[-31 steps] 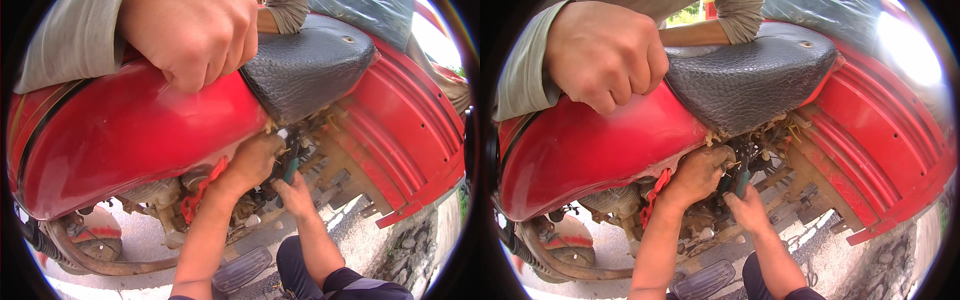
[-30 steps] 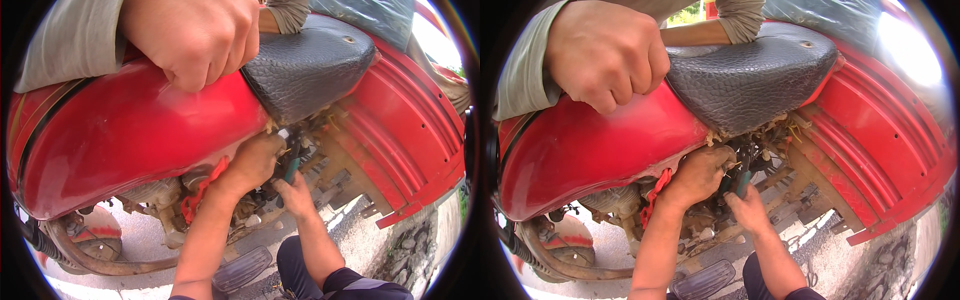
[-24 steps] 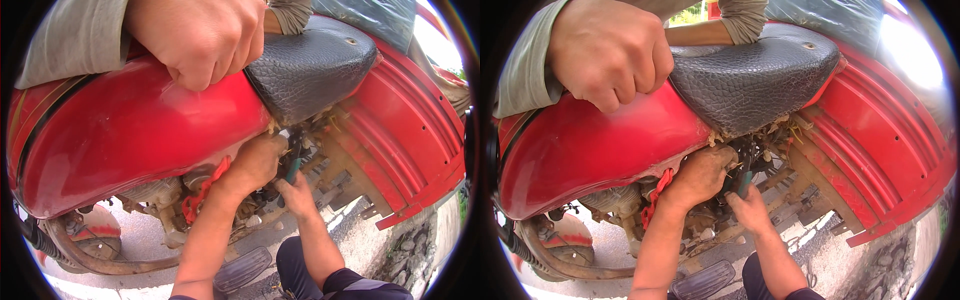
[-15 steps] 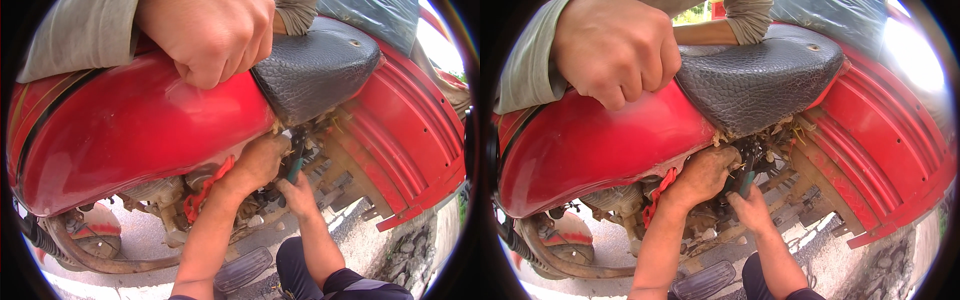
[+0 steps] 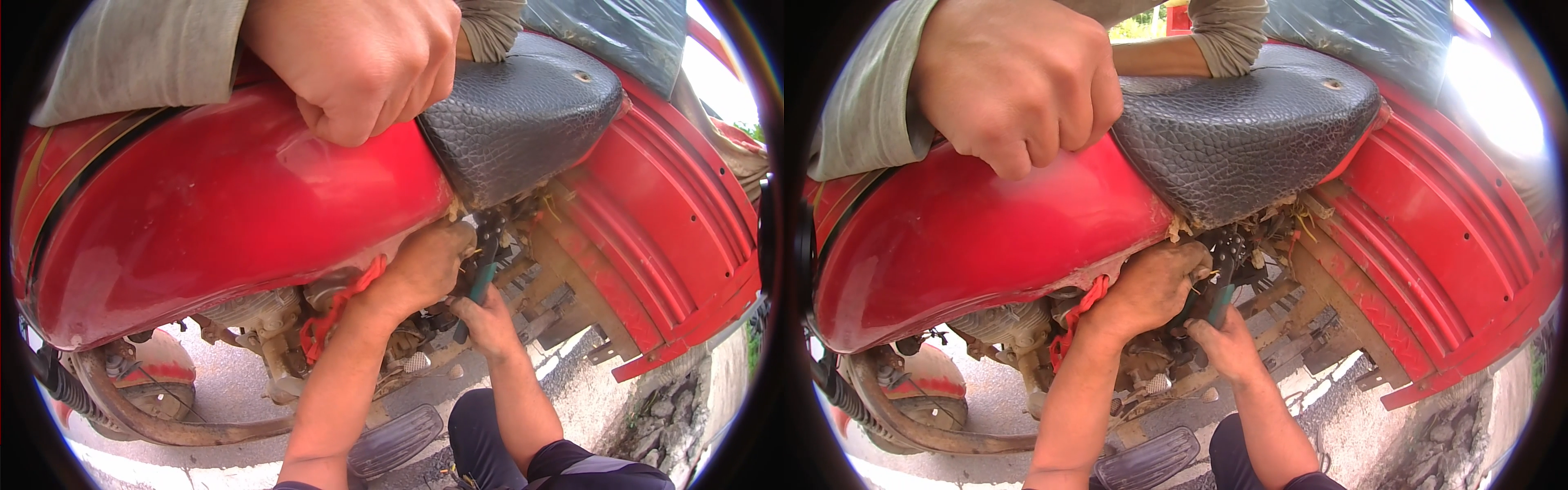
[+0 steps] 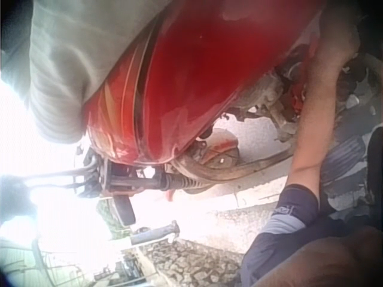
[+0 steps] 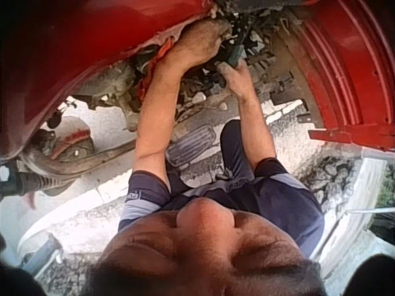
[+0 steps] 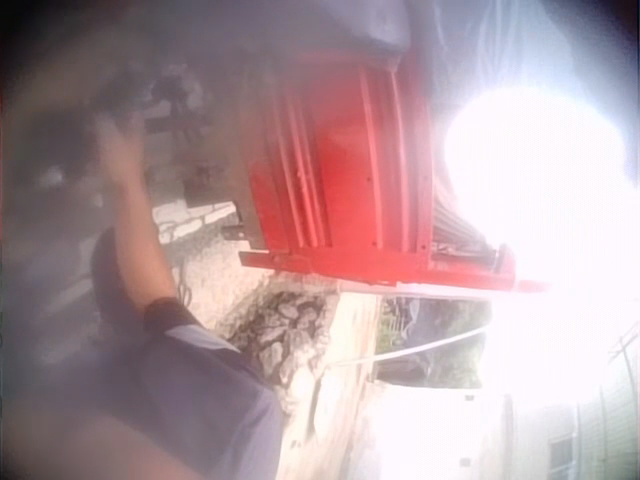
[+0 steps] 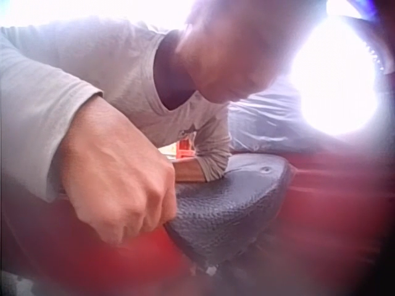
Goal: The person uses a pair of pliers to work on the mechanical components located under the seat of a red motorcycle. They repeatedly grip and manipulate parts within the engine area while another person holds the motorcycle steady.
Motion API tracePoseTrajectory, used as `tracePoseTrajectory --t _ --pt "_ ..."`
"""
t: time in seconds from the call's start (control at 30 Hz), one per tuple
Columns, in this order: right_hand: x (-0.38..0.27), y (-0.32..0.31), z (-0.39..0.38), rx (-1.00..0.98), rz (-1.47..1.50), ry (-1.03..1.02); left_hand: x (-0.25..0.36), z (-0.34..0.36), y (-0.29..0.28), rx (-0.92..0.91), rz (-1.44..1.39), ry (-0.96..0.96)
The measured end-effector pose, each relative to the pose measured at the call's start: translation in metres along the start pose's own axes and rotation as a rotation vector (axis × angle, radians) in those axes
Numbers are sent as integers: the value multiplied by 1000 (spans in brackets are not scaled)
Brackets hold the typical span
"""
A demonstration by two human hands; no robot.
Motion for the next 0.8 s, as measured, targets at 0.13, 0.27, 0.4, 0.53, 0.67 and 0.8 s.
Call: tracePoseTrajectory --t 0.13,0.27,0.4,0.53,0.67,0.8 --pt "-5 0 0 -4 -50 -48 -1 2 1 -9 18 -22" --pt "-5 1 1 -27 -42 -49 -1 3 0 2 8 -65" --pt "-6 3 -1 -18 -27 -51 1 4 -2 -22 7 -95" --pt "-1 -1 2 -1 -188 -88 2 5 -2 -46 21 -106" --pt "1 -1 4 45 -259 -84 -2 4 1 -14 45 -77" --pt "-3 -3 8 129 -422 -160 -5 5 4 -25 42 -101"
Point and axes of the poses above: each hand's wrist, its own z-axis towards the middle knuckle, its own y-axis out of the palm, x = y × z, the point moved 7 cm from there along z, towards the middle knuckle
